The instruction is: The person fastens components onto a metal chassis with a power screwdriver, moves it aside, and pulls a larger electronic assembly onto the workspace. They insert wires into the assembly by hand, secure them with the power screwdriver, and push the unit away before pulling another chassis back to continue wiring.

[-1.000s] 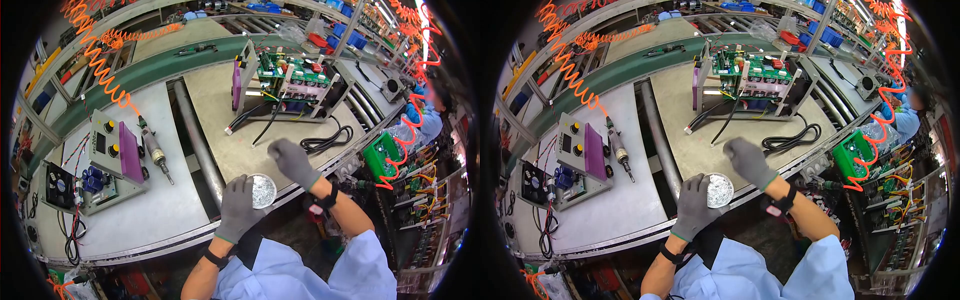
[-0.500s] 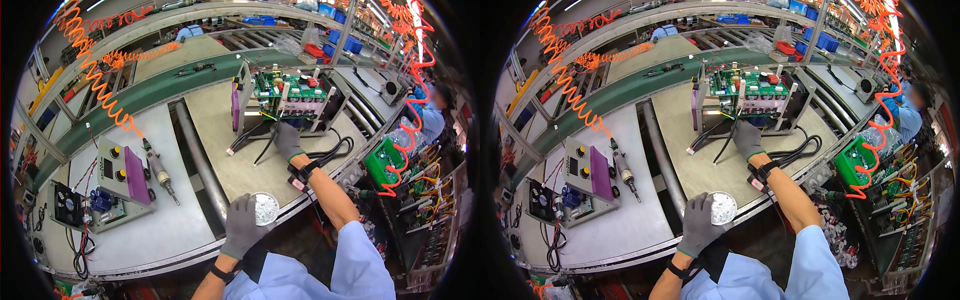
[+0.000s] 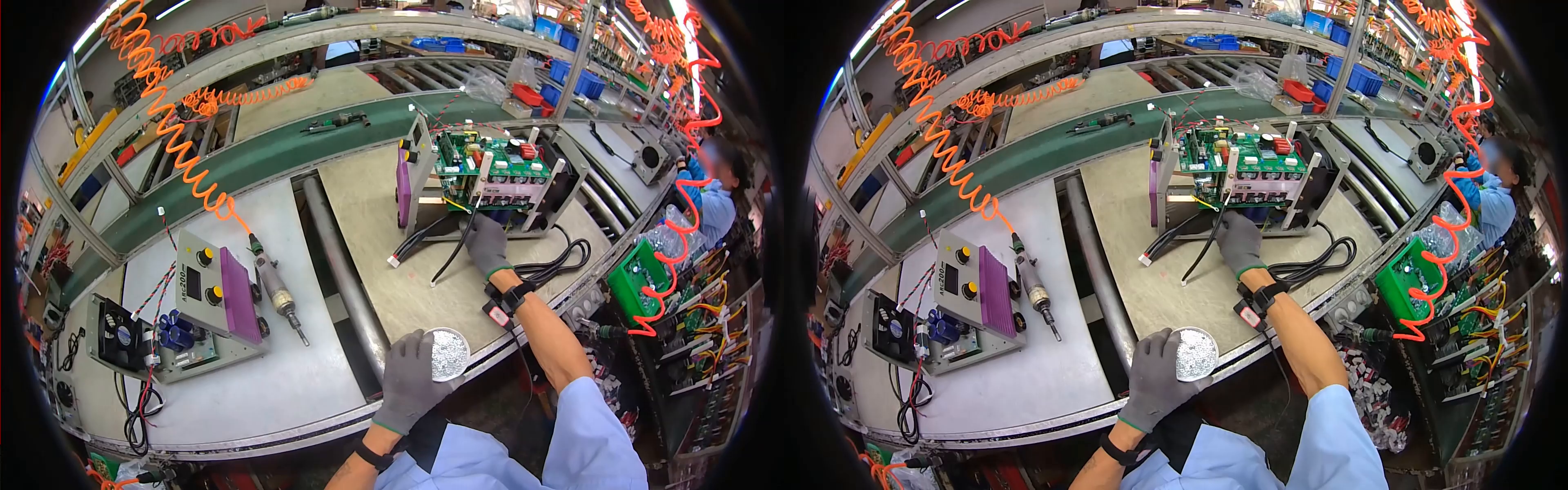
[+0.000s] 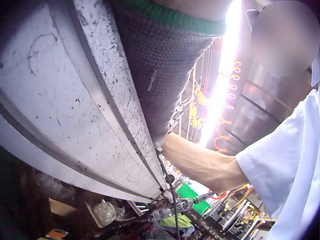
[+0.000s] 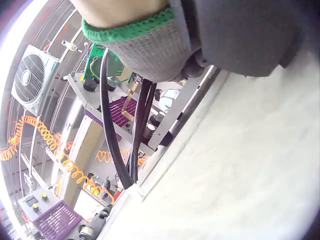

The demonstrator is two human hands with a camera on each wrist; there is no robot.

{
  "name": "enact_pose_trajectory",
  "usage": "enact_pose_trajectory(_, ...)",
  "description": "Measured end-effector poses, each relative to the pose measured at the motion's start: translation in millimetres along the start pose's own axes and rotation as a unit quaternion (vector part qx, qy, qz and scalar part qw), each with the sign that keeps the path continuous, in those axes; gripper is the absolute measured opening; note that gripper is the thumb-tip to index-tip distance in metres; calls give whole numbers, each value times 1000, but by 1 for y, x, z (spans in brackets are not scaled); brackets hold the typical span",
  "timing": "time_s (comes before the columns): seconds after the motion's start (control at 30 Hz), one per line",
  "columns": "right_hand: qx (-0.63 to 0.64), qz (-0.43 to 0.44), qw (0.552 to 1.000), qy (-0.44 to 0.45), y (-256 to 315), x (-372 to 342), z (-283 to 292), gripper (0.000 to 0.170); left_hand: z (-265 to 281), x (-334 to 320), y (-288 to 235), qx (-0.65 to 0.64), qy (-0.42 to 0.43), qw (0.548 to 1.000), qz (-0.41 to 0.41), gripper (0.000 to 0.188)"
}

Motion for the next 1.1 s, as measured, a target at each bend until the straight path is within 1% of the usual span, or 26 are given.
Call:
enact_pose_trajectory(0.1,-33,-3,999,17,3,1,0,27,-1,-1,-1,-2,0,1000,-2,89)
enact_pose_trajectory(0.3,-53,-1,999,-10,4,2,0,27,0,0,-4,7,-2,1000,-8,87)
enact_pose_trajectory(0.4,-58,15,998,-5,4,2,-1,26,0,0,-6,7,-3,1000,-11,87)
enact_pose_trajectory(0.6,-58,10,998,-20,5,2,-3,18,0,-1,-6,7,-11,1000,-14,88)
enact_pose_trajectory(0.7,-37,-4,999,3,2,2,-2,19,0,-2,-6,11,-9,1000,-14,88)
enact_pose_trajectory(0.9,19,-7,1000,1,2,-1,3,20,0,0,-7,16,-6,1000,-16,86)
enact_pose_trajectory(1.0,-6,-19,1000,1,2,0,1,20,0,0,-9,22,-6,1000,-19,85)
enact_pose_trajectory(1.1,-12,-41,999,32,0,2,-1,23,0,0,-9,23,-4,1000,-16,85)
Point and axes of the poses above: each hand's wrist, its own x-axis towards the middle knuckle, its own z-axis out of the back of the hand, y = z × x, the point moved 10 cm from there along x, towards the middle knuckle, and after that the axes turned 10 degrees about y, right-handed, at the moved point
